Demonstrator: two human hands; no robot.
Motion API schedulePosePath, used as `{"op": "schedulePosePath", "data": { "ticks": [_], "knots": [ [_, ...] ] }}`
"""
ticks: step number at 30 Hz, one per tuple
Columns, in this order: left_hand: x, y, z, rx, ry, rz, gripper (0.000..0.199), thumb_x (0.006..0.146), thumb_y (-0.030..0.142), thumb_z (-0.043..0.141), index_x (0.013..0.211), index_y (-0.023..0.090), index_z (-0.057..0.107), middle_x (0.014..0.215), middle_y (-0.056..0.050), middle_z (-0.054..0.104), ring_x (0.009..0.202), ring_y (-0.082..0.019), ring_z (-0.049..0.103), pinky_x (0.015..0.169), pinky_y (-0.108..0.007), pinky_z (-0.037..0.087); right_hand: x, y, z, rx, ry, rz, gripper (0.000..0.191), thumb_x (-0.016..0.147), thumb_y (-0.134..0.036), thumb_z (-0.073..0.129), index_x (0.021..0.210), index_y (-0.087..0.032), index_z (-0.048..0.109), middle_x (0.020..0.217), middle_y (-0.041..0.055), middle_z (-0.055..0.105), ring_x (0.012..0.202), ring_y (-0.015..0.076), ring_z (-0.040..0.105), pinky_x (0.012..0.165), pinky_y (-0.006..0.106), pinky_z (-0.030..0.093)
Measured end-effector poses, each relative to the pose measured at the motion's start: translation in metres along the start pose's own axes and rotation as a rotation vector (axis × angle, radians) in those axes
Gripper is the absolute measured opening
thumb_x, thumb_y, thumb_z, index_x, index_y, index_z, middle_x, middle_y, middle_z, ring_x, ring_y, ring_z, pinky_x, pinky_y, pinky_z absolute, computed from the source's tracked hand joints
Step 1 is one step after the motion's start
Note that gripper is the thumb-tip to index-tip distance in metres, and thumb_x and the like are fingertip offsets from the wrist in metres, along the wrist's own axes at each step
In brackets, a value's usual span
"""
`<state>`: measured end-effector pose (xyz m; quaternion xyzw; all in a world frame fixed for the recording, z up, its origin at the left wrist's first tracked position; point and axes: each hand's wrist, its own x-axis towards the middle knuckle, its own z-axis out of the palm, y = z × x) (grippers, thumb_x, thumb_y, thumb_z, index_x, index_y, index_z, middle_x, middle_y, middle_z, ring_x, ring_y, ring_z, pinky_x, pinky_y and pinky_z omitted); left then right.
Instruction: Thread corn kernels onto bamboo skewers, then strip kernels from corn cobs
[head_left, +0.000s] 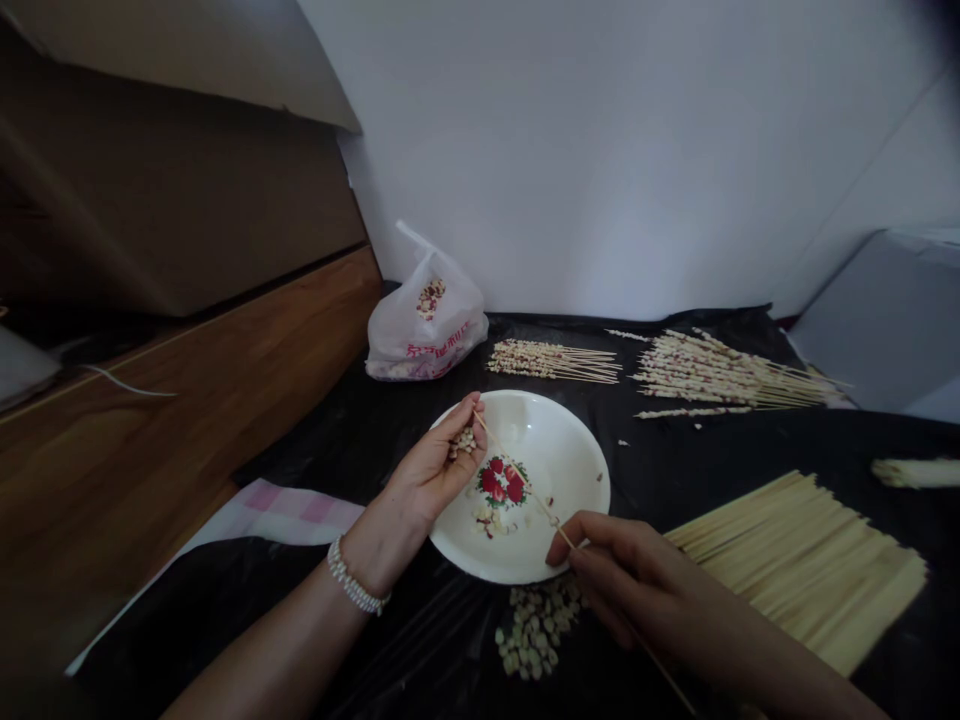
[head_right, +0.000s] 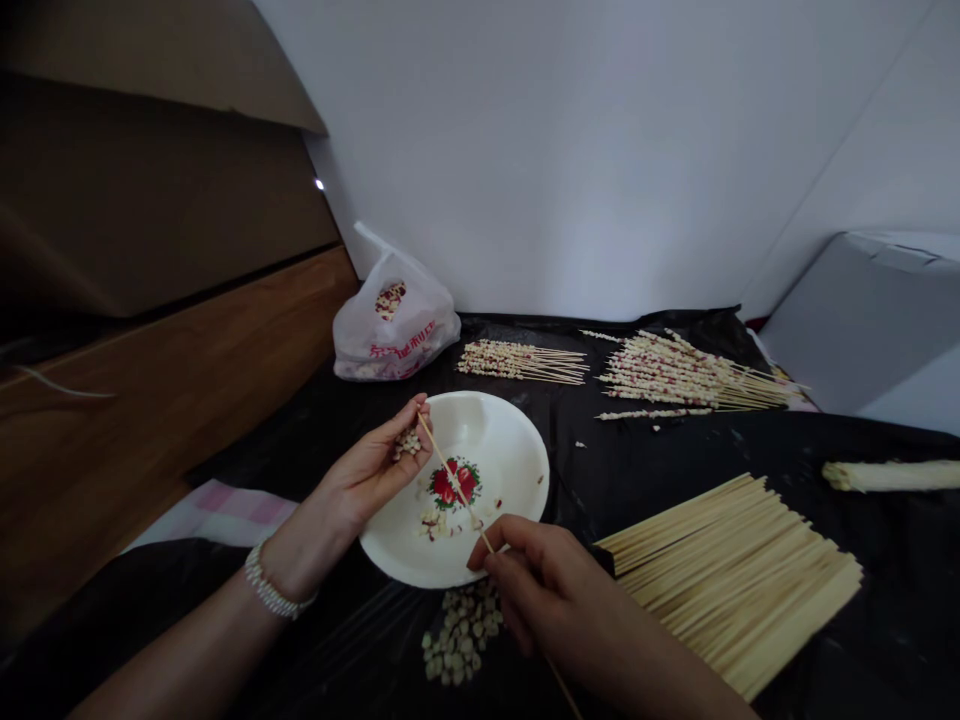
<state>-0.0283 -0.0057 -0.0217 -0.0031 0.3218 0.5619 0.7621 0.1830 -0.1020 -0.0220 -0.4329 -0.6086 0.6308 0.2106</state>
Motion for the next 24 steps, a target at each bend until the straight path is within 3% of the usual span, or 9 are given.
{"op": "schedulePosePath", "data": {
  "ticks": [13,24],
  "knots": [
    [0.002,0.000,0.000,-0.011,0.001,-0.017,0.014,0.089,0.011,0.058,0.101,0.011,0.065,0.081,-0.004,0.069,0.067,-0.009,0.066,0.060,-0.017,0.054,0.004,0.003,0.007,0.019,0.064,-0.023,0.034,0.096,-0.047,0.042,0.094,-0.016,0.057,0.051,-0.0082,0.037,0.046,0.0064,0.032,0.042,0.020,0.024],
    [0.000,-0.001,0.001,0.048,0.020,0.014,0.021,0.085,0.009,0.061,0.105,0.014,0.066,0.077,-0.004,0.069,0.064,-0.012,0.065,0.058,-0.021,0.054,0.006,0.010,0.014,-0.047,0.108,-0.065,0.032,0.097,-0.042,0.040,0.093,-0.016,0.058,0.057,-0.0062,0.037,0.050,0.0078,0.032,0.044,0.022,0.025]
  ]
}}
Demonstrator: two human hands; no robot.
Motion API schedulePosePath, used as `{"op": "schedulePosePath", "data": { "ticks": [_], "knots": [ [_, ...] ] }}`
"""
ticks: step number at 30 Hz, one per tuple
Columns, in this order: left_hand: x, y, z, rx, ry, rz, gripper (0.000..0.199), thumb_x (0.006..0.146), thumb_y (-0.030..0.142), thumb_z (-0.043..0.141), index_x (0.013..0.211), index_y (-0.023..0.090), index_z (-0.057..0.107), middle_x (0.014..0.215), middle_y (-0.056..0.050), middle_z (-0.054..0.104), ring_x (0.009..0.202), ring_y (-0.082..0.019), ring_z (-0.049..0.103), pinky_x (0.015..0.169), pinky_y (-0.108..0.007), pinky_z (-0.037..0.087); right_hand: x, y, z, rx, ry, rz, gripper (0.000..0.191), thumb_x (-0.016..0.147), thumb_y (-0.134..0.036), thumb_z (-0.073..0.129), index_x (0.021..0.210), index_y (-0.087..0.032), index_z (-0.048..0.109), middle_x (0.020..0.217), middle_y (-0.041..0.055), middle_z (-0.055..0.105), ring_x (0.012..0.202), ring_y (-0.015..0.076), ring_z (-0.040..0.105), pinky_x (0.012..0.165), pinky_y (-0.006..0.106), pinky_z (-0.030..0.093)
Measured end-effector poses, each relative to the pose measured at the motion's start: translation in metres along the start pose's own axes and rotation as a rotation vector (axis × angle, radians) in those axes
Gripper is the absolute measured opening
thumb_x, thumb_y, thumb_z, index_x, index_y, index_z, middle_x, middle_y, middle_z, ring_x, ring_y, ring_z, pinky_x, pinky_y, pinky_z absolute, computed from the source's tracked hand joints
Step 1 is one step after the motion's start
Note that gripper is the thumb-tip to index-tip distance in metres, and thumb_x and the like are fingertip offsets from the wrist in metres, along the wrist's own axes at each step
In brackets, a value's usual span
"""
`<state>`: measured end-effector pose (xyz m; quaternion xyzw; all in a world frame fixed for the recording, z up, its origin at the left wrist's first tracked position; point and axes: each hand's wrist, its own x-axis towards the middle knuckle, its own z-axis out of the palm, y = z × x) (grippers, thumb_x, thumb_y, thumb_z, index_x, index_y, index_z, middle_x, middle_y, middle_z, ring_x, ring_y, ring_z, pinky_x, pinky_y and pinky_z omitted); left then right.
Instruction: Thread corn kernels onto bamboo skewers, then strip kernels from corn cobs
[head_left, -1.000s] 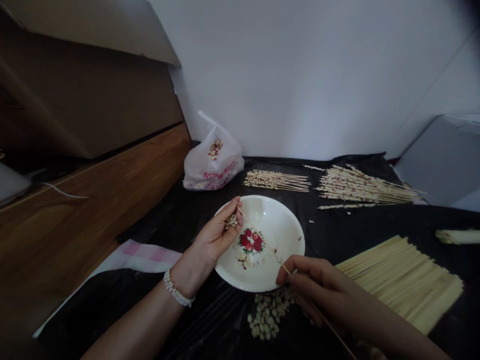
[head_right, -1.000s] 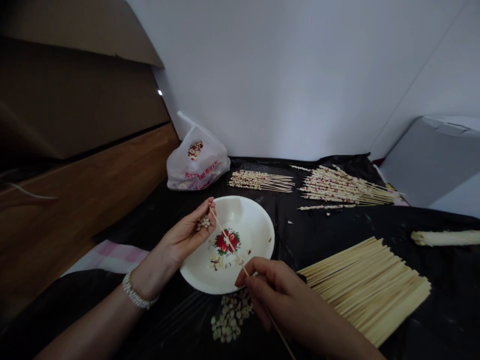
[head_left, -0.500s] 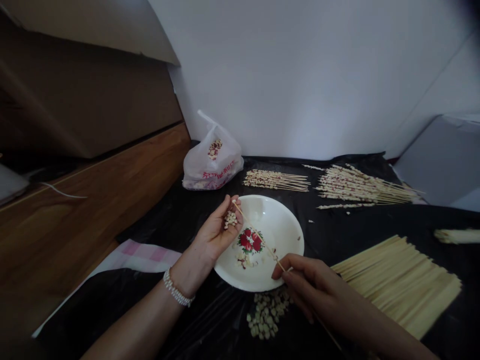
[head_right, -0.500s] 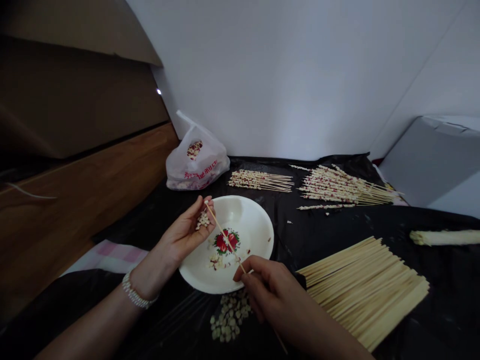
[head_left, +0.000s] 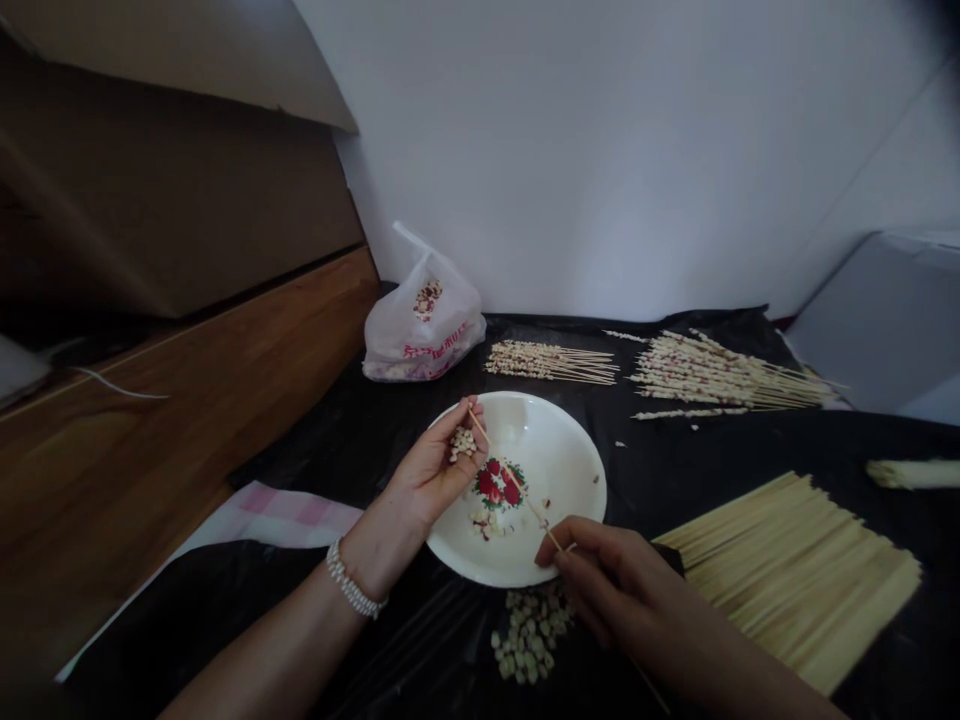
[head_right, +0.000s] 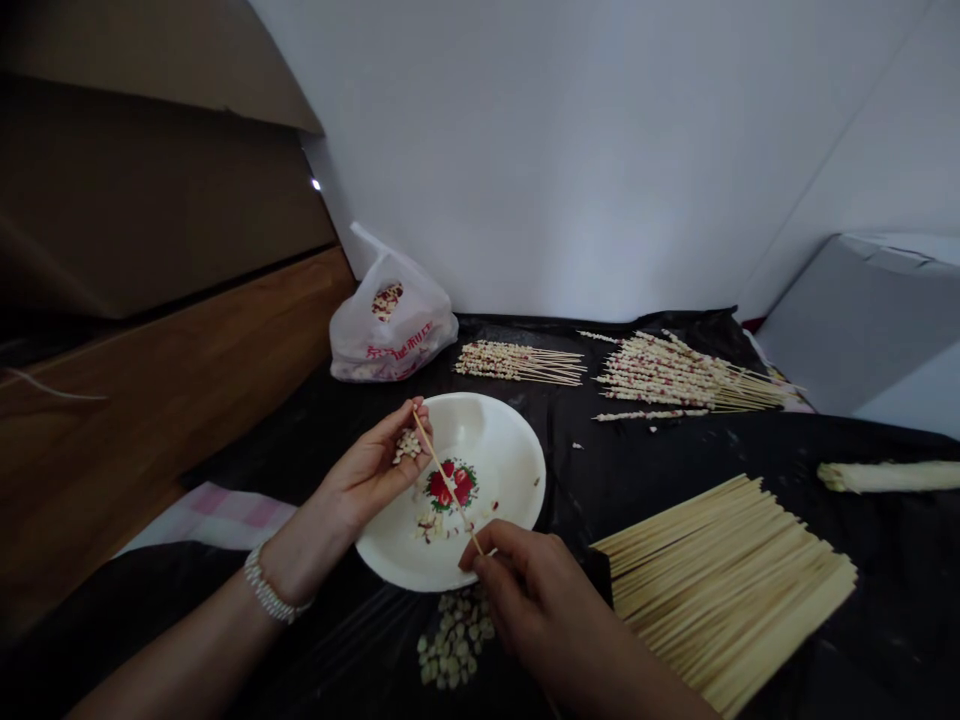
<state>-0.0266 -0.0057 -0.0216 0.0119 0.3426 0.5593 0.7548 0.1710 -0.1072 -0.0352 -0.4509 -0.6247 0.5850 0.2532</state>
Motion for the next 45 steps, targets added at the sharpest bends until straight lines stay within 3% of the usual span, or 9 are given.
{"op": "schedulePosePath", "data": {
  "ticks": [5,10,17,20,25,31,39,45],
  "knots": [
    [-0.002,-0.001,0.001,0.040,0.017,0.035,0.018,0.083,0.007,0.063,0.100,0.012,0.066,0.077,-0.004,0.068,0.065,-0.010,0.065,0.059,-0.018,0.053,0.000,-0.002,0.003,0.021,0.016,0.011,0.029,0.097,-0.040,0.041,0.093,-0.016,0.058,0.056,-0.0061,0.038,0.049,0.0077,0.031,0.044,0.021,0.024],
    [0.000,-0.003,0.002,0.033,0.005,0.081,0.014,0.084,0.005,0.060,0.096,0.010,0.065,0.079,-0.004,0.067,0.063,-0.008,0.064,0.056,-0.016,0.054,-0.001,-0.006,0.001,0.161,-0.065,0.045,0.030,0.096,-0.042,0.042,0.094,-0.016,0.057,0.051,-0.0080,0.038,0.046,0.0069,0.030,0.046,0.022,0.024],
    [0.002,-0.001,-0.003,-0.050,-0.058,0.003,0.012,0.090,0.016,0.058,0.097,0.011,0.065,0.080,-0.005,0.068,0.064,-0.010,0.066,0.058,-0.019,0.056,-0.001,-0.003,-0.010,0.233,-0.072,0.062,0.036,0.095,-0.050,0.042,0.099,-0.018,0.058,0.049,-0.0099,0.032,0.044,0.0076,0.025,0.043,0.022,0.018],
    [0.001,0.000,-0.002,-0.061,-0.051,-0.033,0.012,0.091,0.016,0.057,0.097,0.012,0.065,0.077,-0.004,0.068,0.061,-0.009,0.064,0.056,-0.018,0.055,-0.001,-0.003,-0.013,0.100,-0.021,0.032,0.036,0.096,-0.049,0.041,0.098,-0.018,0.060,0.054,-0.0079,0.034,0.047,0.0084,0.026,0.044,0.022,0.021],
    [0.001,0.001,-0.001,-0.057,-0.030,-0.021,0.022,0.088,0.008,0.057,0.108,0.013,0.064,0.079,-0.004,0.069,0.063,-0.009,0.065,0.057,-0.017,0.055,-0.003,-0.007,-0.024,-0.251,0.140,-0.096,0.034,0.097,-0.041,0.040,0.093,-0.019,0.066,0.070,-0.0001,0.057,0.063,0.0123,0.047,0.058,0.023,0.036],
    [0.001,0.001,0.001,-0.041,0.010,0.009,0.034,0.087,0.003,0.055,0.118,0.017,0.062,0.082,-0.004,0.069,0.065,-0.009,0.065,0.058,-0.017,0.055,-0.005,-0.008,-0.033,-0.356,0.162,-0.169,0.038,0.097,-0.043,0.038,0.098,-0.022,0.069,0.091,0.0052,0.071,0.082,0.0191,0.062,0.068,0.028,0.044],
    [-0.002,-0.001,0.004,-0.007,0.035,0.027,0.033,0.085,0.000,0.055,0.114,0.013,0.063,0.082,-0.004,0.067,0.066,-0.009,0.065,0.061,-0.016,0.055,-0.007,-0.005,-0.048,-0.551,0.197,-0.256,0.030,0.096,-0.034,0.044,0.101,-0.025,0.072,0.088,0.0049,0.076,0.074,0.0195,0.068,0.066,0.029,0.047],
    [-0.006,-0.001,0.004,-0.008,-0.041,-0.070,0.023,0.089,0.008,0.054,0.110,0.013,0.063,0.082,-0.004,0.065,0.063,-0.008,0.062,0.058,-0.016,0.054,-0.007,-0.006,-0.056,-0.580,0.147,-0.314,0.032,0.097,-0.032,0.043,0.109,-0.027,0.072,0.097,0.0042,0.076,0.072,0.0173,0.069,0.063,0.027,0.048]
  ]
}}
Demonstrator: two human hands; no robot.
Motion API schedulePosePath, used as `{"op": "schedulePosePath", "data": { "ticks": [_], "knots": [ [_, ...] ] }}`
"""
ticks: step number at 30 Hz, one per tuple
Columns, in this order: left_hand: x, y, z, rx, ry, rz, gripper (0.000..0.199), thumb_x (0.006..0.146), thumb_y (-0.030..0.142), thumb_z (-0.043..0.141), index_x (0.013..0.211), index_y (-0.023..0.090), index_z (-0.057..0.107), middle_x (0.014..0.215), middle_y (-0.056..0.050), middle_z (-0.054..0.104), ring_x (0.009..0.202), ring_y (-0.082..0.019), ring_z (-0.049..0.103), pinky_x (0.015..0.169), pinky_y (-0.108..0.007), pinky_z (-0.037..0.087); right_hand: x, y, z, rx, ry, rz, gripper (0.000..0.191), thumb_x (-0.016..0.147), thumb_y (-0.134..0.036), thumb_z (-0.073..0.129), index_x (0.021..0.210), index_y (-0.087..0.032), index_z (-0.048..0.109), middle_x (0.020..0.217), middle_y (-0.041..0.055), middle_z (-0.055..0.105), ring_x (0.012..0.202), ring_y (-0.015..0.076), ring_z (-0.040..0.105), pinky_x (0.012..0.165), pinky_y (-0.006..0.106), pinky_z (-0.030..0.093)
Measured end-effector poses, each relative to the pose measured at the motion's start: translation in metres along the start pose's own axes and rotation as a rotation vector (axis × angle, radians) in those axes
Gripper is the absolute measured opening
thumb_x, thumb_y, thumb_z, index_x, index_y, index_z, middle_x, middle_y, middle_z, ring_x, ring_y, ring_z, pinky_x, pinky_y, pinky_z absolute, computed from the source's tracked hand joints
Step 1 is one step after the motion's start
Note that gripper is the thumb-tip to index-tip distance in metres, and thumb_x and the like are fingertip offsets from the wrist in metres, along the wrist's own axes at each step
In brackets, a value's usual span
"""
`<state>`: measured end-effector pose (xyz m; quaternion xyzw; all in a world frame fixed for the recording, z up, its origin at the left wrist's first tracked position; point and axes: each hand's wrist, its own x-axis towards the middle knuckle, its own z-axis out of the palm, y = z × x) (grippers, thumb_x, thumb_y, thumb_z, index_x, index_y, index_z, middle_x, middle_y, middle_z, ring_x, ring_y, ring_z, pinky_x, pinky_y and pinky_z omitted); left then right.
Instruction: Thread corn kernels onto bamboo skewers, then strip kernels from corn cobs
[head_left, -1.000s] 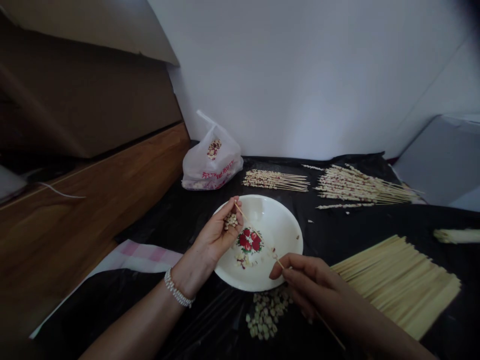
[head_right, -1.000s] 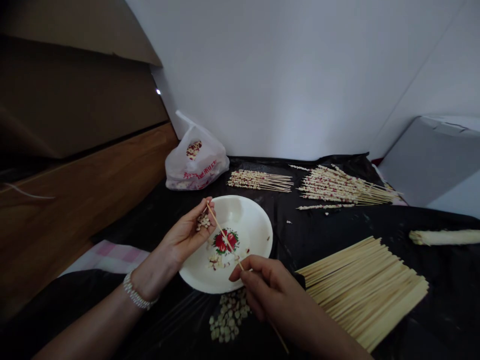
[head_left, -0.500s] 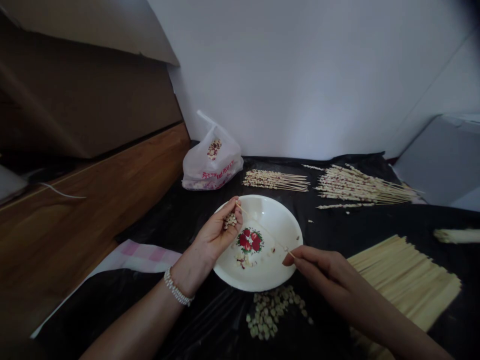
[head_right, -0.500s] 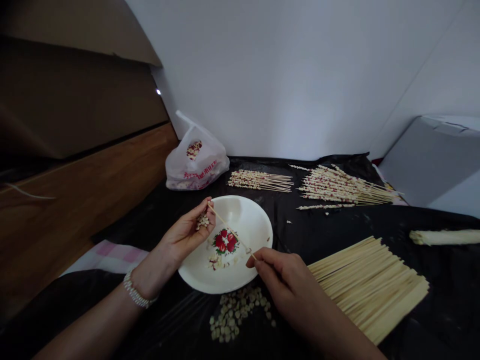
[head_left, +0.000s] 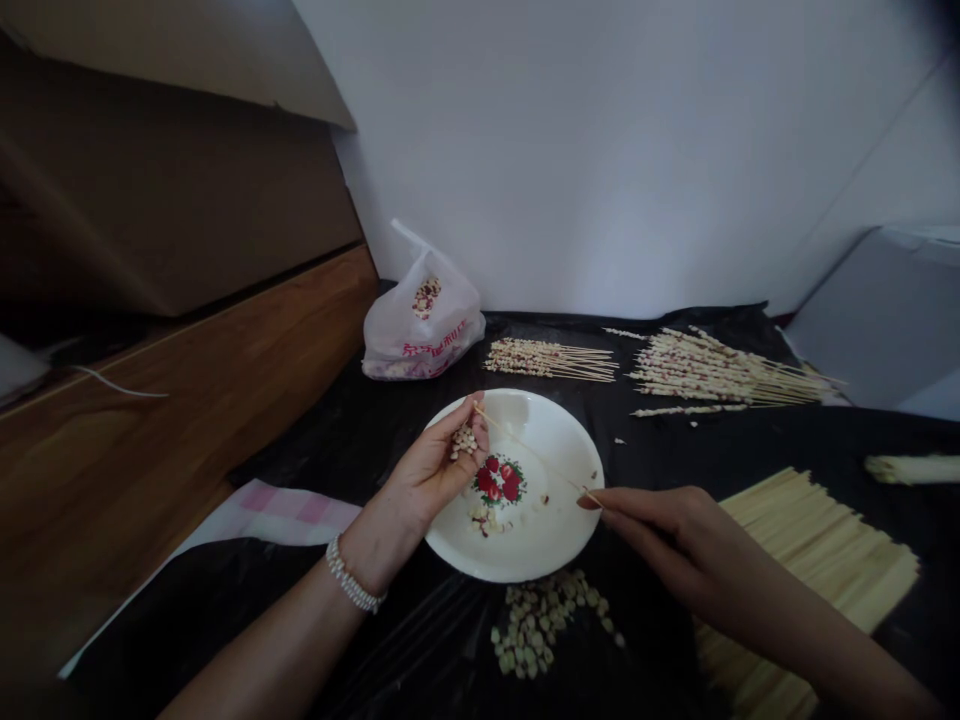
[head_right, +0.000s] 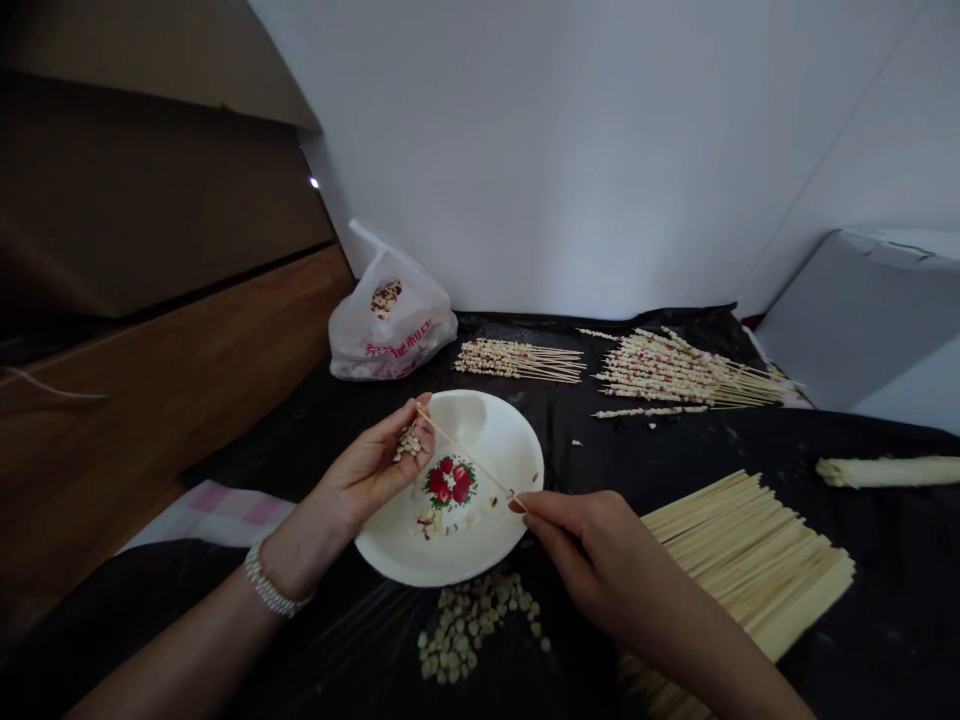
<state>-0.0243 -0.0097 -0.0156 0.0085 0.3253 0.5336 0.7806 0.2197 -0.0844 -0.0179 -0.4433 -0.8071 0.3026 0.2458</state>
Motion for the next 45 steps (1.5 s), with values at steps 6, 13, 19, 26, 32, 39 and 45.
{"op": "schedulePosePath", "data": {
  "ticks": [6,13,19,26,32,39,45],
  "knots": [
    [0.000,0.002,0.000,-0.025,-0.035,-0.046,0.020,0.090,0.010,0.052,0.107,0.013,0.063,0.071,-0.002,0.059,0.057,-0.008,0.058,0.052,-0.017,0.051,0.000,0.001,0.006,-0.059,0.040,0.016,0.033,0.097,-0.030,0.042,0.116,-0.028,0.069,0.096,0.0057,0.076,0.078,0.0201,0.071,0.068,0.030,0.050],
    [0.003,0.005,-0.003,-0.055,-0.029,-0.027,0.024,0.088,0.007,0.053,0.109,0.012,0.063,0.074,-0.003,0.060,0.058,-0.008,0.059,0.052,-0.017,0.051,0.001,-0.001,0.013,-0.034,0.081,0.032,0.033,0.095,-0.029,0.044,0.114,-0.026,0.071,0.096,0.0074,0.076,0.077,0.0221,0.071,0.069,0.031,0.052],
    [0.004,0.004,-0.002,-0.051,-0.015,-0.012,0.014,0.087,0.006,0.054,0.097,0.010,0.064,0.073,-0.004,0.059,0.058,-0.008,0.057,0.054,-0.016,0.050,0.004,-0.002,0.018,0.013,0.054,0.023,0.032,0.096,-0.031,0.043,0.096,-0.024,0.074,0.088,0.0071,0.076,0.073,0.0202,0.069,0.065,0.029,0.049],
    [-0.003,0.002,0.005,-0.017,0.031,-0.034,0.017,0.087,0.006,0.054,0.101,0.011,0.063,0.069,-0.001,0.056,0.055,-0.007,0.055,0.051,-0.014,0.048,0.005,-0.006,0.025,0.136,0.018,0.105,0.039,0.098,-0.039,0.038,0.090,-0.021,0.072,0.080,0.0057,0.073,0.074,0.0193,0.065,0.065,0.029,0.046],
    [0.000,-0.003,0.000,0.064,0.034,0.022,0.022,0.085,0.004,0.056,0.104,0.013,0.064,0.069,-0.001,0.059,0.056,-0.007,0.058,0.053,-0.015,0.050,0.006,-0.005,0.031,0.206,0.046,0.155,0.043,0.097,-0.044,0.039,0.086,-0.020,0.072,0.083,0.0064,0.072,0.076,0.0193,0.063,0.064,0.029,0.046],
    [-0.012,-0.019,0.000,0.167,-0.022,-0.036,0.029,0.081,0.002,0.062,0.106,0.014,0.066,0.071,0.000,0.061,0.059,-0.007,0.059,0.057,-0.015,0.051,0.006,-0.005,0.034,0.263,0.086,0.125,0.041,0.096,-0.043,0.041,0.084,-0.019,0.071,0.085,0.0052,0.072,0.070,0.0156,0.060,0.061,0.026,0.043],
    [-0.018,-0.035,0.004,0.207,-0.011,-0.113,0.018,0.080,0.004,0.065,0.097,0.009,0.069,0.071,-0.003,0.062,0.059,-0.007,0.059,0.056,-0.014,0.050,0.007,-0.007,0.034,0.340,0.089,0.160,0.035,0.096,-0.040,0.043,0.097,-0.018,0.070,0.070,0.0017,0.064,0.061,0.0121,0.051,0.055,0.024,0.038]
  ]
}}
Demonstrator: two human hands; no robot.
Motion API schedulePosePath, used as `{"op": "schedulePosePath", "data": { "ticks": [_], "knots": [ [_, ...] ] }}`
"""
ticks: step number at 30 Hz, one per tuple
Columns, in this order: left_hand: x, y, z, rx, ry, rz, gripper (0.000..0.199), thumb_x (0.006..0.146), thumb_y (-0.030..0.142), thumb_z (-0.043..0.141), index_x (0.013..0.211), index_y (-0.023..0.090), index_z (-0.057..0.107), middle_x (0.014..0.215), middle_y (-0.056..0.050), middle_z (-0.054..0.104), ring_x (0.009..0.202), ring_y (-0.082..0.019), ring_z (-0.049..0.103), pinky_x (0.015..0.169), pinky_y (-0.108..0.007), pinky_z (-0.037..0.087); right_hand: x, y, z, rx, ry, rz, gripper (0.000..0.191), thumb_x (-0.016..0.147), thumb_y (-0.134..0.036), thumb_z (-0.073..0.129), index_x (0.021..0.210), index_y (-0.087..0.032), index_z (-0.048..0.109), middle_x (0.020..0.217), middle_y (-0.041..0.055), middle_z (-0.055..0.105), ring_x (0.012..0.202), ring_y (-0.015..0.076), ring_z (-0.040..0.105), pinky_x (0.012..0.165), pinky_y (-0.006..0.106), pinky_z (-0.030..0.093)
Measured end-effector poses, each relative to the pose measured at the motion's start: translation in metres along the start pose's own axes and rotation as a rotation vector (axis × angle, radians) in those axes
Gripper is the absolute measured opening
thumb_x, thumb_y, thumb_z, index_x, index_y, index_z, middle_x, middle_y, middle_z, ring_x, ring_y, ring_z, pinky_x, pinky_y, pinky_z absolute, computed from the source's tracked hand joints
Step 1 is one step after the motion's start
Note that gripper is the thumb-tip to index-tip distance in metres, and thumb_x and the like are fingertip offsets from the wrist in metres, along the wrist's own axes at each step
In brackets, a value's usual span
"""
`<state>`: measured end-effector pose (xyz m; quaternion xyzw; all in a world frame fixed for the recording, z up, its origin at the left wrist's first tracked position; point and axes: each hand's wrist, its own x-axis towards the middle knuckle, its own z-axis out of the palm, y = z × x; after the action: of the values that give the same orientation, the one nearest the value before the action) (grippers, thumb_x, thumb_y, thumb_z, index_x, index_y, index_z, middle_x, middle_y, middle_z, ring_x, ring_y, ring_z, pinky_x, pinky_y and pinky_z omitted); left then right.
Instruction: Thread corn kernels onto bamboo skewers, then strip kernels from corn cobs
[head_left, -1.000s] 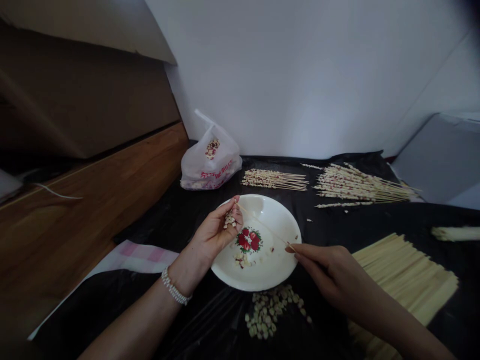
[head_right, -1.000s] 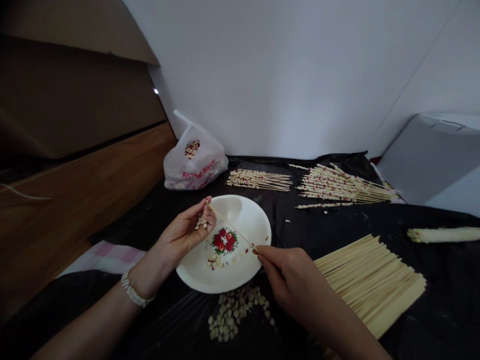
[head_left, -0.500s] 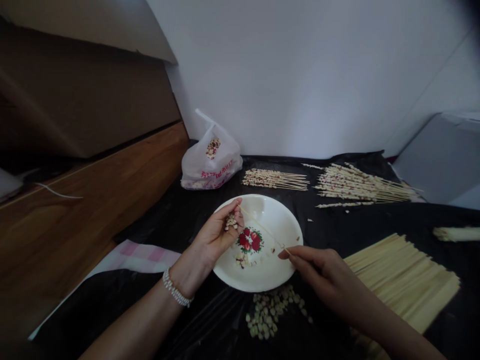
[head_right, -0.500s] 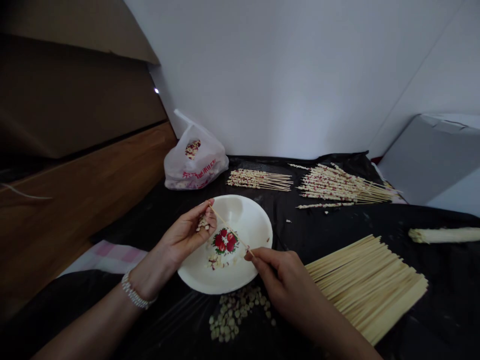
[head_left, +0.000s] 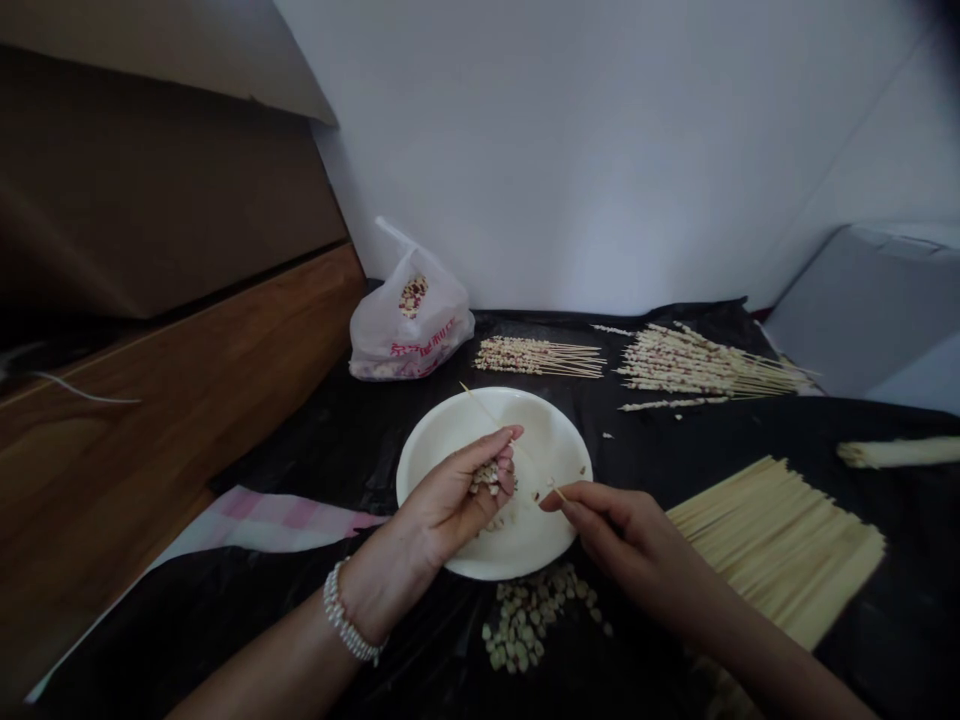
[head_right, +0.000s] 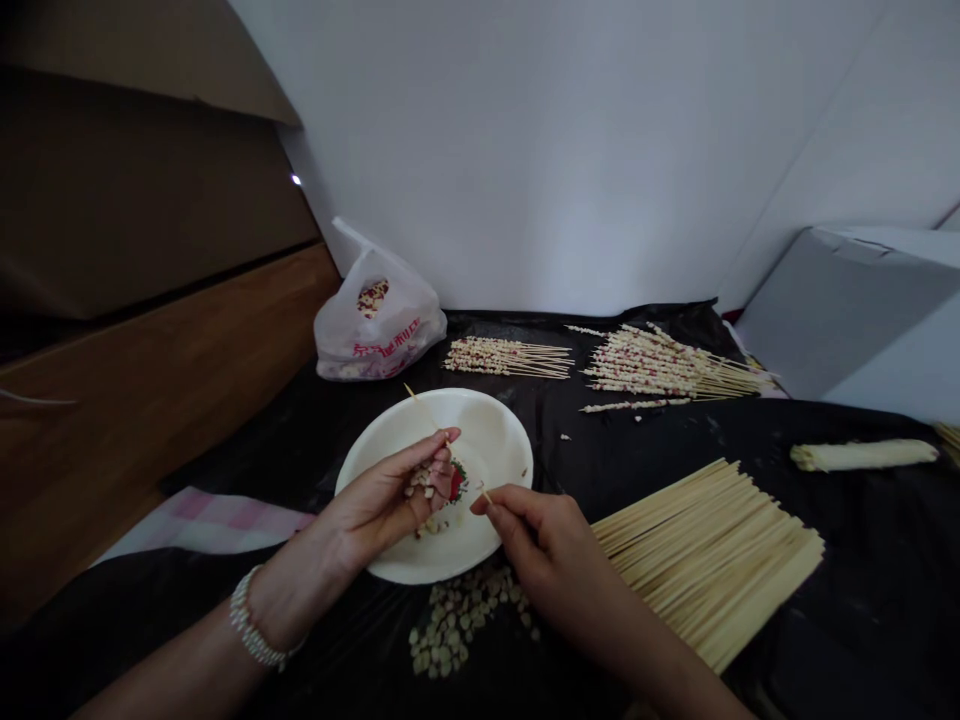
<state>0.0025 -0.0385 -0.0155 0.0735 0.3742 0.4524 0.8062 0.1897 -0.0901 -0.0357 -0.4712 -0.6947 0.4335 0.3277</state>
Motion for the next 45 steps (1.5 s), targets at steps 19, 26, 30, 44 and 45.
{"op": "schedulePosePath", "data": {
  "ticks": [19,26,30,44,45],
  "knots": [
    [-0.002,-0.004,0.008,-0.003,-0.059,-0.103,0.019,0.090,0.014,0.057,0.103,0.004,0.065,0.085,-0.011,0.070,0.074,-0.013,0.069,0.069,-0.020,0.057,0.004,-0.005,-0.003,0.331,0.012,0.224,0.036,0.090,-0.049,0.049,0.101,-0.017,0.063,0.047,-0.0070,0.051,0.032,0.0048,0.036,0.034,0.018,0.023],
    [0.004,0.033,-0.009,-0.204,-0.001,-0.119,0.046,0.098,0.020,0.035,0.138,-0.002,0.040,0.120,-0.027,0.062,0.106,-0.028,0.067,0.087,-0.039,0.057,0.003,-0.003,-0.004,0.339,0.019,0.254,0.041,0.090,-0.052,0.049,0.106,-0.016,0.061,0.047,-0.0075,0.051,0.031,0.0042,0.036,0.033,0.018,0.021],
    [0.008,0.034,-0.014,-0.212,-0.007,-0.137,0.048,0.095,0.008,0.034,0.143,0.003,0.036,0.124,-0.025,0.062,0.108,-0.028,0.066,0.087,-0.036,0.058,0.004,0.000,-0.003,0.342,-0.004,0.259,0.041,0.091,-0.052,0.048,0.106,-0.017,0.061,0.048,-0.0075,0.051,0.031,0.0037,0.035,0.033,0.017,0.021],
    [0.003,0.023,-0.010,-0.131,-0.009,0.035,0.038,0.088,0.001,0.052,0.124,0.007,0.059,0.107,-0.018,0.070,0.092,-0.022,0.072,0.075,-0.027,0.062,0.001,-0.002,-0.010,0.433,-0.097,0.280,0.040,0.090,-0.052,0.052,0.105,-0.016,0.062,0.048,-0.0065,0.053,0.031,0.0038,0.034,0.034,0.018,0.018],
    [0.003,0.023,-0.010,-0.116,-0.013,0.044,0.037,0.088,0.003,0.053,0.124,0.008,0.060,0.105,-0.017,0.070,0.091,-0.022,0.072,0.075,-0.028,0.062,0.001,-0.001,-0.011,0.434,-0.096,0.283,0.040,0.090,-0.052,0.052,0.104,-0.016,0.062,0.048,-0.0066,0.053,0.031,0.0037,0.034,0.034,0.018,0.018]
  ]
}}
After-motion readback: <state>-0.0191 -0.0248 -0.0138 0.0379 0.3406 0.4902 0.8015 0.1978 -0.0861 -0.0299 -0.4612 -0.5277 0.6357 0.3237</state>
